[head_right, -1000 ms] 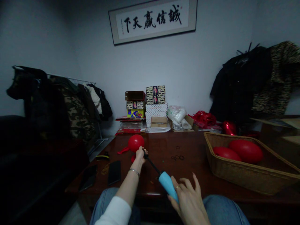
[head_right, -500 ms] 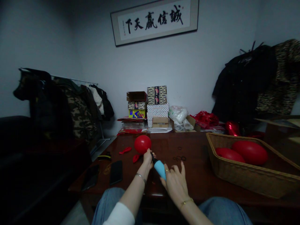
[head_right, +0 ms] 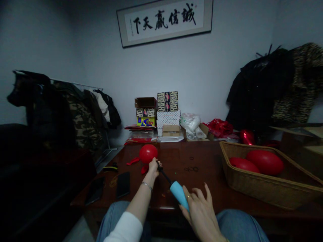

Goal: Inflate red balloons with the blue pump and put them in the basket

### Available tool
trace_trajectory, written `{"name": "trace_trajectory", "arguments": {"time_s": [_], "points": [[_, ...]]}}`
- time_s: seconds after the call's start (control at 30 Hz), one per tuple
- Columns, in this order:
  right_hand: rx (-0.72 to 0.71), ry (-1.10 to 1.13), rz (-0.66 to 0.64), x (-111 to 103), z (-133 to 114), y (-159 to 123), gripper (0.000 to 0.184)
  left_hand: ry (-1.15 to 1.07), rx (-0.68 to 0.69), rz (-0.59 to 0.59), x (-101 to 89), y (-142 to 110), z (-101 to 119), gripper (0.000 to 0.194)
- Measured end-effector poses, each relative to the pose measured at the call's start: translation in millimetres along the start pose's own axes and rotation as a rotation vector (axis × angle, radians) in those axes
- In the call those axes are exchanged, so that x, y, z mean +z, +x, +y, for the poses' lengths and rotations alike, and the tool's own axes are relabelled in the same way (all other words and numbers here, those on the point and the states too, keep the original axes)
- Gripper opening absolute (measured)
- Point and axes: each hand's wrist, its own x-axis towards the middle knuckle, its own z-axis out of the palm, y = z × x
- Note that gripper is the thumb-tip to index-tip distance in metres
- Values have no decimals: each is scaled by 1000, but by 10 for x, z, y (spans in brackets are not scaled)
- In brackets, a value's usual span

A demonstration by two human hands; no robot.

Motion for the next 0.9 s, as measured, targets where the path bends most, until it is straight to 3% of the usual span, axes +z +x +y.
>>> {"name": "trace_trajectory", "arguments": {"time_s": [0.3,0.67,0.9], "points": [[-38,-20,24,17,106,-152,48,-31,-43,5,-6,-25,-64,22],[70,-73,-83,126,-190,483,41,17,-64,4,155,-222,-274,22],[85,-38,-100,193,-294,528,44,45,-31,12,32,-84,-231,21]]}}
